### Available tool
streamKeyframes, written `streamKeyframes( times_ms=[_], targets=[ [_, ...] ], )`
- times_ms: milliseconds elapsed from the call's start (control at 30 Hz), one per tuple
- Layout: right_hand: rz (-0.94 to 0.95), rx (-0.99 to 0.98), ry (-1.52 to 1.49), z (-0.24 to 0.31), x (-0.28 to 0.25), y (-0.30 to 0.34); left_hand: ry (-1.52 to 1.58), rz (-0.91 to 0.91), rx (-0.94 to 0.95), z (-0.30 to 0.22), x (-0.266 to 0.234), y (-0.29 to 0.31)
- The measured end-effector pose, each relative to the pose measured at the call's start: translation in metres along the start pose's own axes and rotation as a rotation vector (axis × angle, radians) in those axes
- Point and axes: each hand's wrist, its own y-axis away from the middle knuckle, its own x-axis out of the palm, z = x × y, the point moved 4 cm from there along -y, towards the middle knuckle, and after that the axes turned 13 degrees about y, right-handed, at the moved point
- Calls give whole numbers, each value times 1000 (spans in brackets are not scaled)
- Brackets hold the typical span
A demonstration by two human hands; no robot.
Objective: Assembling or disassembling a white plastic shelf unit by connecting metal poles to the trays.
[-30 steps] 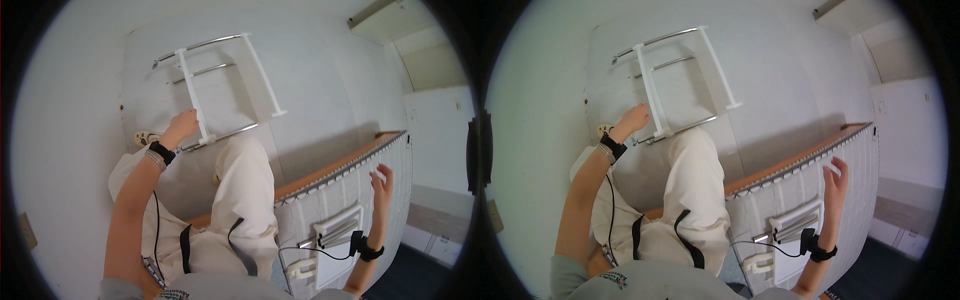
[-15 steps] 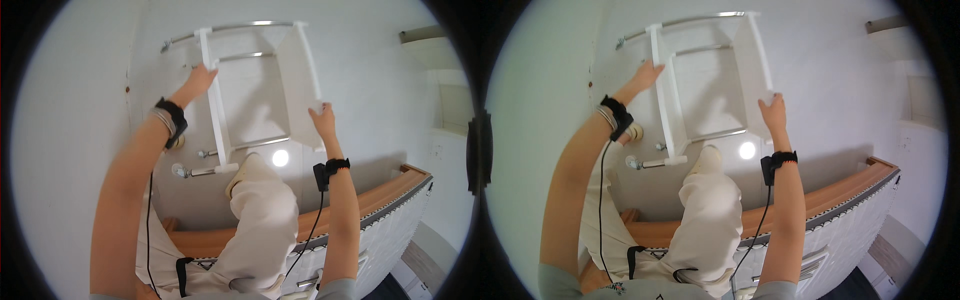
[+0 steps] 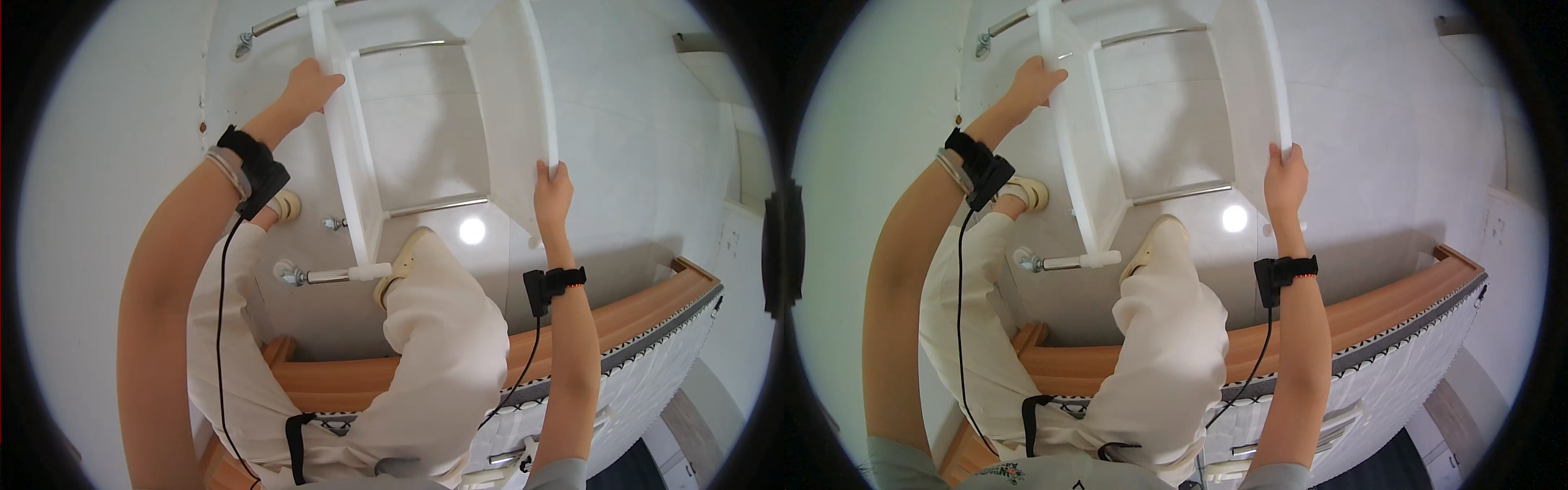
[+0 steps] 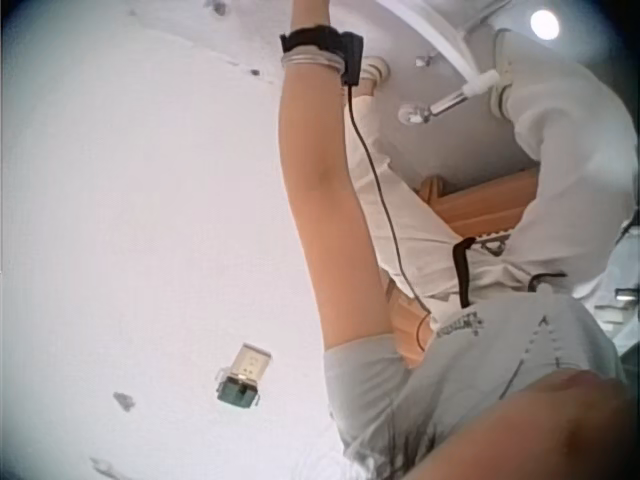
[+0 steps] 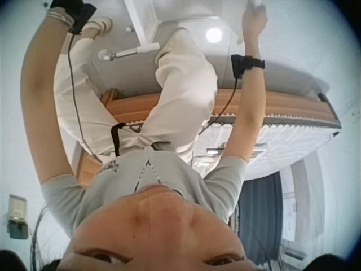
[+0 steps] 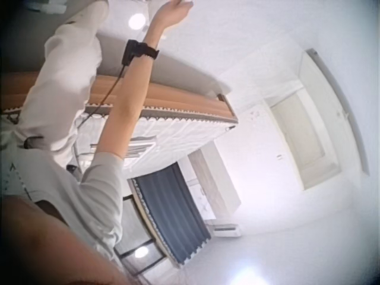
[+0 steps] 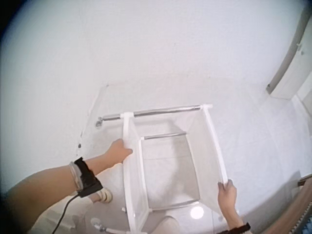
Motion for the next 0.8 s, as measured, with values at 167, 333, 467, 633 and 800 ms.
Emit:
streamKeyframes(
  times_ms=[167, 333, 467, 633, 800],
  targets=[
    [-307, -107, -244, -1, -36, 26, -48, -150, 274, -46, -26, 55],
    [-429, -126, -366, 3, -58, 55, 154, -262, 510, -71, -40, 107],
    [-295, 6, -253, -7, -17, 69, -35, -370, 492, -31, -28, 133],
    [-330, -11, -316, -38, 38, 88, 254, -381, 386, 7, 10, 157],
    [-85, 185, -522, -95, 84, 100, 97, -198, 215, 5, 46, 169]
  ],
)
